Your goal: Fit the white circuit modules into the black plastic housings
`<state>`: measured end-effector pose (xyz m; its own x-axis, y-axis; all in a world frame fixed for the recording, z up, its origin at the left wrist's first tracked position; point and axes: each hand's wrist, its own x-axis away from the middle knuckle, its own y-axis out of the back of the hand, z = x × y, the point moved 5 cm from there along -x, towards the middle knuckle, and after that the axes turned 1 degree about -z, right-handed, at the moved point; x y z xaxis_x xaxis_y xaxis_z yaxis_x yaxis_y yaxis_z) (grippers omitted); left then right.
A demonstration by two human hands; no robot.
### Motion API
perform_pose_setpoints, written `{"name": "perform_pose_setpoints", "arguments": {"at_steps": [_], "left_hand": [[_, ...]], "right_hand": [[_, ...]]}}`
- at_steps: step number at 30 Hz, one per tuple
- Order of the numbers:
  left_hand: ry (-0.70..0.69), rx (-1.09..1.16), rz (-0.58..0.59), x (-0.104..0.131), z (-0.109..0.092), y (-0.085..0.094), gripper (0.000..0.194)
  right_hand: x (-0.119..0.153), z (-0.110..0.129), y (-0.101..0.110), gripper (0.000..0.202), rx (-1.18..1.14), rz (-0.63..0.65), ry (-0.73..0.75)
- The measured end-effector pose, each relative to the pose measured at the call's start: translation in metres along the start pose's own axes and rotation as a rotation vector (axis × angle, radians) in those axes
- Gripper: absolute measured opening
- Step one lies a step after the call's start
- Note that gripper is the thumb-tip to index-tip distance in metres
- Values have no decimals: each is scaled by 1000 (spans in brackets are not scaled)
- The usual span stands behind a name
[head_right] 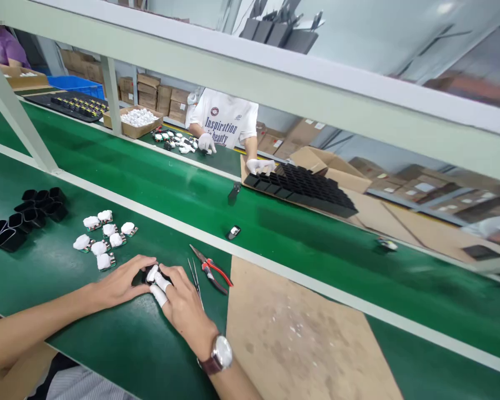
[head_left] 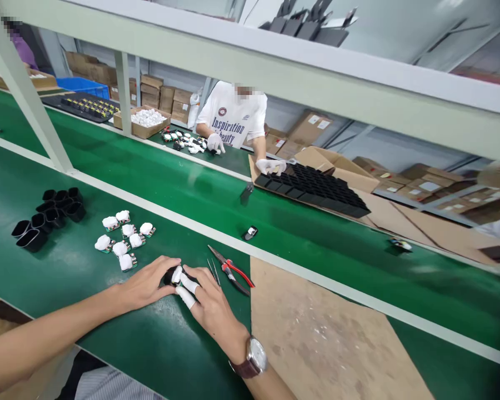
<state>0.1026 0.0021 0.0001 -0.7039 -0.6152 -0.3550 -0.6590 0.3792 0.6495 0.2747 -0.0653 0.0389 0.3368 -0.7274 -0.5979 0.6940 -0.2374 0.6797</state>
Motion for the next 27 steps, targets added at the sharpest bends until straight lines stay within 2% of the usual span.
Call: {"name": "perform_pose_setpoints", "arguments": {"at_steps": [6,11,15,23,27], "left_hand": [[32,54,20,3,4,-2,60],[64,85,38,1,1,-1,52],[45,76,5,0,-1,1,49],[6,-3,-33,2,-2,-1,55],[-12,-47,15,1,-6,-4,52]], "right_hand": [[2,-4,-2,37,-54,41,-22],[1,3,-2,38,41,144,-31],[0,8,-5,42,69,174,-24],[-2,-2,0,28,1,79,-13],[6,-3,2,22,-34,43,-29]]}}
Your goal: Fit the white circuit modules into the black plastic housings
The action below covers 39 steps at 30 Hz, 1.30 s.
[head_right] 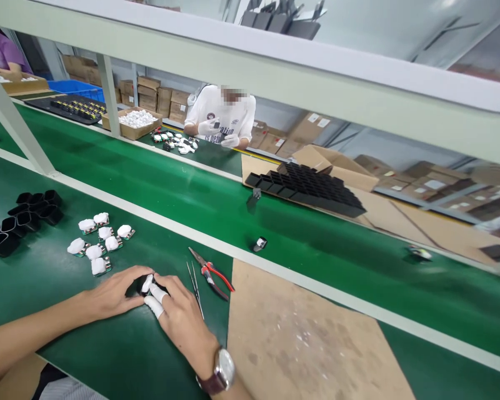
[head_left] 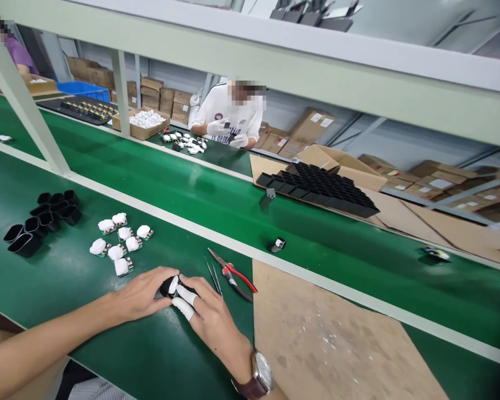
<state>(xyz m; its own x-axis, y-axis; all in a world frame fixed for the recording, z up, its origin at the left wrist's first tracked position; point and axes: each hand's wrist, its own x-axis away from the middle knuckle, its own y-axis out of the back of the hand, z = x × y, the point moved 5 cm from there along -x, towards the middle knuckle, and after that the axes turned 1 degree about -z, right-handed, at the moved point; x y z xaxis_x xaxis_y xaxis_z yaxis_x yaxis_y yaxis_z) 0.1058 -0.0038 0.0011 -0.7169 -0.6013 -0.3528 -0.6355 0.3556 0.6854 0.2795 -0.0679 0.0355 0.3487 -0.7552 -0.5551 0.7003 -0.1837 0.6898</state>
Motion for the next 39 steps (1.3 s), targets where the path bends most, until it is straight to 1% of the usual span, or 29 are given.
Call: {"name": "perform_pose_setpoints", "arguments": {"at_steps": [2,5,7,10,13,17,19,22,25,27,29,31,32,34,37,39], "left_hand": [[-35,-3,23,-1,-3,-2,48],[-74,-29,-5,-1,-5,-3,48],[-76,-54,-25,0,-2,-5,47],[-94,-85,-24,1,4,-8,46],[-112,-107,-37,0,7,-8,48],[-127,-96,-53,-4,2,-3,50],[-124,-86,-45,-4,-2,-2,49],[-107,-83,-34,-2,-5,-1,48],[-73,-100,-60,4,-1,3,44],[-11,-118,-83,9,8,9,45],[65,-123,-86,13,17,13,48],[114,-97,-90,13,23,16,55],[126,-77,-101,12,24,17,57],[145,-44,-123,7,25,20,57],[160,-41,-109,-4,23,24,50],[153,-40,-84,-9,22,27,49]], "right_hand": [[4,1,1,22,-22,-46,-13],[10,0,2,26,7,-79,-43],[15,0,0,27,43,-53,-44],[21,-1,-5,22,77,7,-46],[22,-3,-8,18,100,24,-102],[15,1,-6,18,103,-73,-152],[11,5,-7,20,111,-116,-139],[9,11,-7,23,129,-145,-107],[8,10,2,23,129,-176,-116],[8,5,14,21,122,-225,-171],[8,-1,26,19,123,-269,-231],[8,-4,32,18,127,-286,-252],[8,-4,32,18,124,-274,-247],[6,-6,26,22,93,-205,-239],[5,-12,15,32,28,-47,-270],[7,-15,11,40,4,40,-298]]}}
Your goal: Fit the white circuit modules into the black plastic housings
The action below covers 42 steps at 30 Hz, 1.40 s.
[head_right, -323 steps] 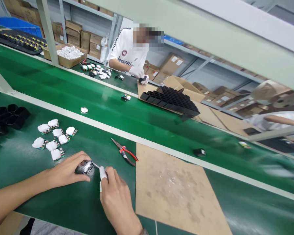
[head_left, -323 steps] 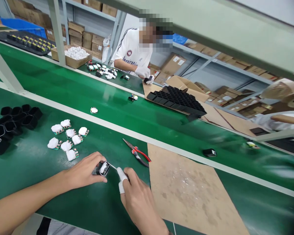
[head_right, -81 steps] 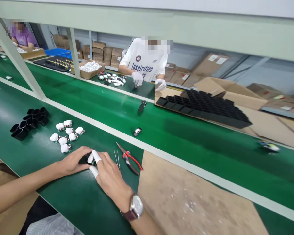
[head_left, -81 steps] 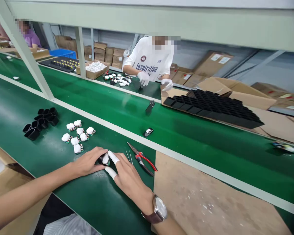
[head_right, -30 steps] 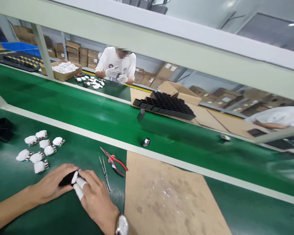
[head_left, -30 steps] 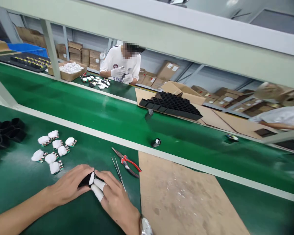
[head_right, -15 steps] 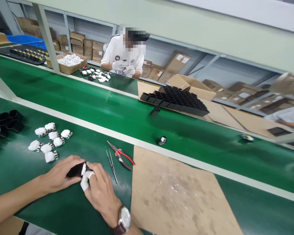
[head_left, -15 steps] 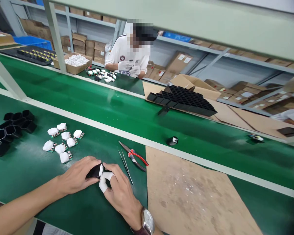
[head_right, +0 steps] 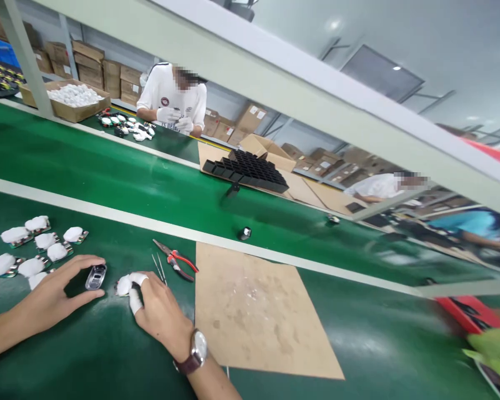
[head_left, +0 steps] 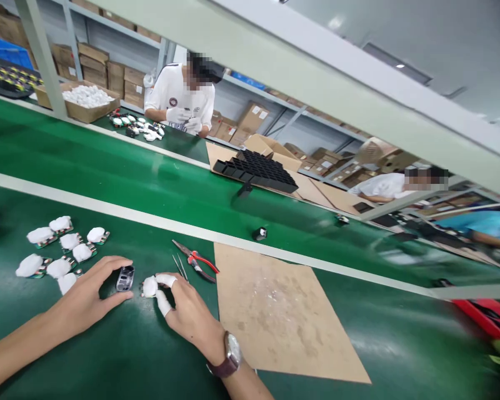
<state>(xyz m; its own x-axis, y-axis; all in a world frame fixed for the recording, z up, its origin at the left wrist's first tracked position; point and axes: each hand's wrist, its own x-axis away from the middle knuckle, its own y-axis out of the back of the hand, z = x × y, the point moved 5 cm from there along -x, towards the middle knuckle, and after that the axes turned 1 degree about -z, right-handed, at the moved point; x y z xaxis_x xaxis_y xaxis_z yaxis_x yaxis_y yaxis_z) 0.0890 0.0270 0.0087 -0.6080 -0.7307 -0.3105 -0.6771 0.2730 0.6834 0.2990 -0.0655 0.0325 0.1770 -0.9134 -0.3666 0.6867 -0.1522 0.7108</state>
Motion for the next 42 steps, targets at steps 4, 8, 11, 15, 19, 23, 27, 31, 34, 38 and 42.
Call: {"name": "perform_pose_setpoints", "arguments": {"at_steps": [4,8,11,15,19,23,27,31,34,38,42], "left_hand": [[-16,53,51,-2,1,-1,44],[72,63,81,4,7,-8,52],[98,81,97,11,8,-12,68],[68,116,88,15,6,-10,64],[25,139,63,16,3,-5,63],[-49,176,40,17,-3,-1,63],[-84,167,49,20,-7,1,67],[-79,135,52,20,-8,4,69],[-75,105,57,20,-8,6,66],[-57,111,79,21,-7,5,64],[-50,133,95,22,-8,5,67]], "right_hand": [[5,-6,-5,61,1,165,-46],[8,-10,-13,67,-25,233,-26],[5,-10,-18,62,-44,209,-1],[-5,0,-14,54,8,109,78],[-13,21,-3,61,8,-44,153],[-15,40,-5,72,118,-124,256],[-16,51,-11,75,180,-123,261],[-17,60,-13,74,235,-72,253],[-18,63,-15,77,283,-13,237],[-20,64,-18,77,353,32,237],[-23,68,-21,74,402,46,255]]}}
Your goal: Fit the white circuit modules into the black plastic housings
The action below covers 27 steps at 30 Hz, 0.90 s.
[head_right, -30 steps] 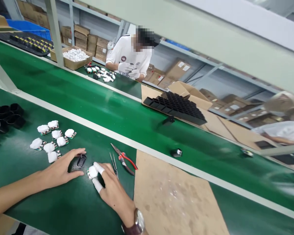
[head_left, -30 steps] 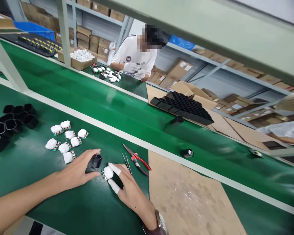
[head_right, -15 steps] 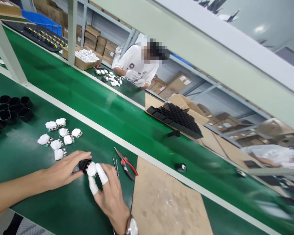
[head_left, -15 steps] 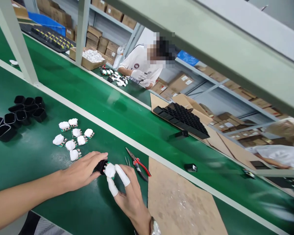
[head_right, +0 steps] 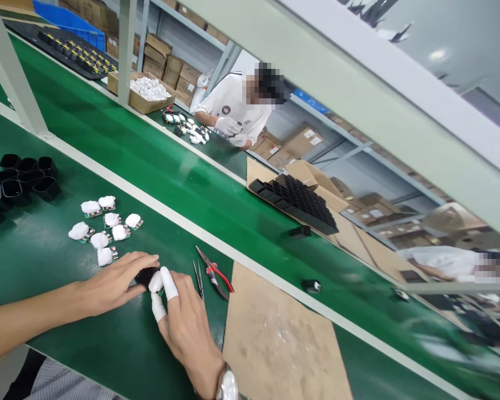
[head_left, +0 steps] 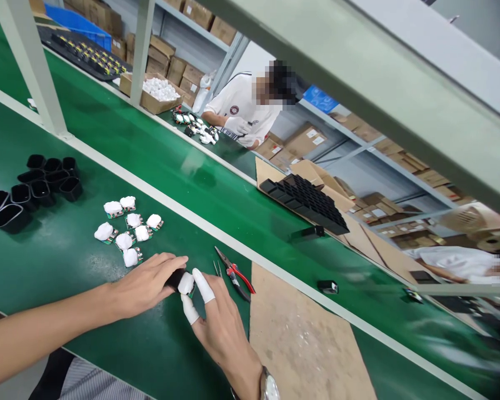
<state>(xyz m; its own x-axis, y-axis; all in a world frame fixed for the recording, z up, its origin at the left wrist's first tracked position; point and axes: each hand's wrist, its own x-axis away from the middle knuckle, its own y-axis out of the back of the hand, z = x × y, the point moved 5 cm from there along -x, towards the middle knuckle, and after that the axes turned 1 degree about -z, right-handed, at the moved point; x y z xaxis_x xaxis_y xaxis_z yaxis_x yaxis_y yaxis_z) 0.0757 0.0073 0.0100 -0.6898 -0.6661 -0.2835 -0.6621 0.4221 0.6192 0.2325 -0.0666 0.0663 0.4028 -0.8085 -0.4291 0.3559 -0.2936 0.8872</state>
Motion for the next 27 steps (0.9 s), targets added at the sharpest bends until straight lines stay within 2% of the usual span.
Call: {"name": "perform_pose_setpoints", "arguments": {"at_steps": [6,11,15,18,21,23,25,27], "left_hand": [[-4,51,26,1,2,-3,70],[120,187,126,2,10,-12,76],[162,257,223,-1,7,-15,77],[176,249,248,-3,5,-14,82],[147,196,226,-2,3,-14,81],[112,142,178,0,3,-13,73],[74,84,120,1,3,-12,63],[15,40,71,2,3,-11,51]], "right_hand": [[1,1,1,67,-28,44,-27],[8,-4,4,57,-106,-14,2],[11,-8,-8,43,-148,25,-40],[10,-10,-15,35,-163,59,-80],[10,-12,-14,30,-183,67,-65],[16,-18,-10,30,-174,26,-52],[28,-30,-6,35,-72,-55,-107],[45,-46,-5,38,132,-118,-224]]}}
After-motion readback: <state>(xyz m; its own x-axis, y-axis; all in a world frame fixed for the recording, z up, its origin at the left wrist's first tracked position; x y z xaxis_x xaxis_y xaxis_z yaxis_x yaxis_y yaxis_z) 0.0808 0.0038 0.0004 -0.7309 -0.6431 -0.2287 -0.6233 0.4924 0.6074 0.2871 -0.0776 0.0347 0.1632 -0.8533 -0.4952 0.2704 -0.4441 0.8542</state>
